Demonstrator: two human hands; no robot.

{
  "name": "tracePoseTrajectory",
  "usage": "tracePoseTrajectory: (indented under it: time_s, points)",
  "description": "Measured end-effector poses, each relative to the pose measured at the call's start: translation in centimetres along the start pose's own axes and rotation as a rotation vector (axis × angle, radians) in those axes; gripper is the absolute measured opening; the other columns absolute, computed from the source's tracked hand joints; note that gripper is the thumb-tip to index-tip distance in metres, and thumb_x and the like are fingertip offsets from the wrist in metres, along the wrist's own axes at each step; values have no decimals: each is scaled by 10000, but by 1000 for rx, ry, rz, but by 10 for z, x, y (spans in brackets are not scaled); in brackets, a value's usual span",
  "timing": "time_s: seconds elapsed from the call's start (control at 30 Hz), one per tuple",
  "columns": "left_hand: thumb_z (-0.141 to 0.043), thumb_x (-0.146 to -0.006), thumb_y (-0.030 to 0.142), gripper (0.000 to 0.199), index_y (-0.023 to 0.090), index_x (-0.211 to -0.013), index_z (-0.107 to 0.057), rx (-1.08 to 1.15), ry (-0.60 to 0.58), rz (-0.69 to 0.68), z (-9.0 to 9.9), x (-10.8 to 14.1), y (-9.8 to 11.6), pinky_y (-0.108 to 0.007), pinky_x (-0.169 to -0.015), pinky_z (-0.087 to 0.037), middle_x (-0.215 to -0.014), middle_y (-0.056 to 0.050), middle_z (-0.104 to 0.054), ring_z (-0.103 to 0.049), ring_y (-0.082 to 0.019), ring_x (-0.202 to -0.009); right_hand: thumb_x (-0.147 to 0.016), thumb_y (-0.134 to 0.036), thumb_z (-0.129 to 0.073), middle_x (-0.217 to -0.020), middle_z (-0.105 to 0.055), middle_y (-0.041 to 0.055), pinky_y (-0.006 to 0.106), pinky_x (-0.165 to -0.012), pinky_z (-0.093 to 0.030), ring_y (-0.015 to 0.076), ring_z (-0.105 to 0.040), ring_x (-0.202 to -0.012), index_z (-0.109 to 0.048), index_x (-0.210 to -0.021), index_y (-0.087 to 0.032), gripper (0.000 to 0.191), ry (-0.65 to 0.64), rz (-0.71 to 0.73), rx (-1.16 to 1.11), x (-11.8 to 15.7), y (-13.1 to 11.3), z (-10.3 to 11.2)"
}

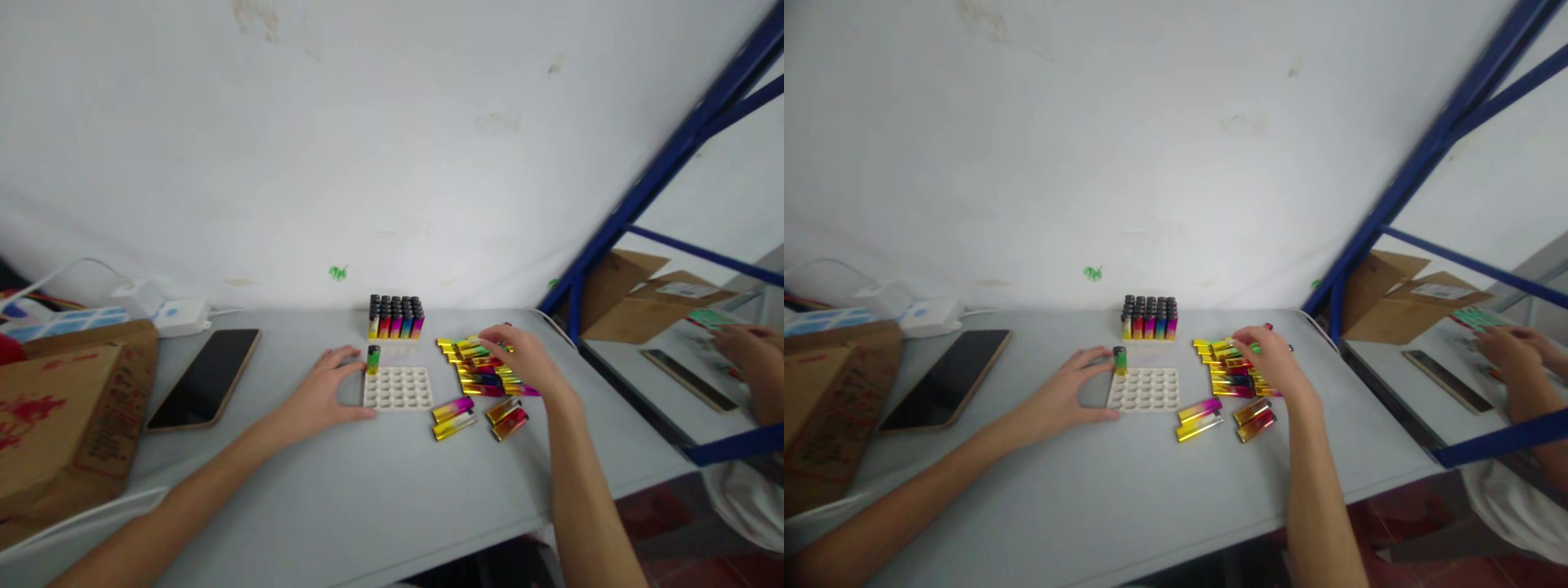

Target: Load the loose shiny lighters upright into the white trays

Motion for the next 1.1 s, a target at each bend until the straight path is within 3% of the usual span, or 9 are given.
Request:
tracePoseTrajectory:
  time_s: [0.1,0.27,0.47,0.63,0.73,0.87,1.0,1.1]
  points:
    - [-879,-713,740,850,216,-1363,-723,-5,-1,-17,-1,-1,1,-636,-1272,-371,-1578,-190,-558,-523,-436,-1458,-963,-355,-664,-1070,-823,84,429,-937,-578,288,-769,-993,-789,-1024,-242,180,-45,-16,25,16,15,11]
    - [-874,-718,743,844,227,-1368,-720,-1,7,-19,-1,0,3,-618,-1280,-365,-1573,-165,-565,-519,-423,-1460,-935,-300,-675,-1138,-800,107,485,-995,-571,311,-748,-1062,-784,-1073,-225,191,-131,28,68,34,24,3]
    - [-871,-713,751,841,234,-1360,-726,7,21,-15,0,1,1,-611,-1262,-399,-1580,-166,-560,-516,-428,-1461,-965,-270,-648,-1100,-779,134,482,-965,-580,305,-738,-1030,-785,-1063,-212,178,-169,96,127,26,26,-7]
    - [-870,-721,744,848,224,-1372,-715,1,-1,-12,0,1,2,-634,-1300,-321,-1583,-175,-558,-505,-433,-1478,-1024,-357,-572,-1072,-775,134,442,-923,-570,294,-725,-1007,-767,-1045,-218,241,-111,134,58,20,17,-2]
    - [-875,-729,728,837,230,-1380,-706,7,1,-10,0,1,0,-620,-1299,-333,-1591,-171,-549,-506,-421,-1482,-1063,-486,-513,-892,-761,77,365,-779,-548,237,-707,-805,-743,-1122,-217,359,-24,50,-92,17,7,2]
    - [-869,-754,709,820,230,-1395,-688,-1,19,-24,-1,4,0,-612,-1282,-368,-1591,-175,-547,-508,-413,-1479,-1020,-604,-581,-653,-595,-19,310,-624,-451,172,-557,-624,-752,-1163,-189,471,117,-77,-424,5,-19,0]
    - [-766,-873,701,784,205,-1462,-621,-39,41,-46,0,6,6,-628,-1292,-342,-1568,-193,-562,-499,-408,-1486,-882,-574,-785,-725,-594,-25,293,-602,-432,132,-479,-617,-747,-1014,-212,388,240,-150,-911,-21,-55,-13]
    - [-762,-881,695,777,196,-1458,-613,-48,51,-56,2,7,11,-612,-1273,-381,-1543,-191,-578,-512,-400,-1464,-809,-615,-839,-766,-599,-20,278,-618,-488,131,-523,-651,-662,-843,-225,429,226,-191,-1177,-39,-86,-31]
Point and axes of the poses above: each hand's wrist, its own x-axis away from the middle knuckle, its own z-axis out of the back of the hand, y = z × x, the point moved 4 cm from there along -x, towards the middle knuckle
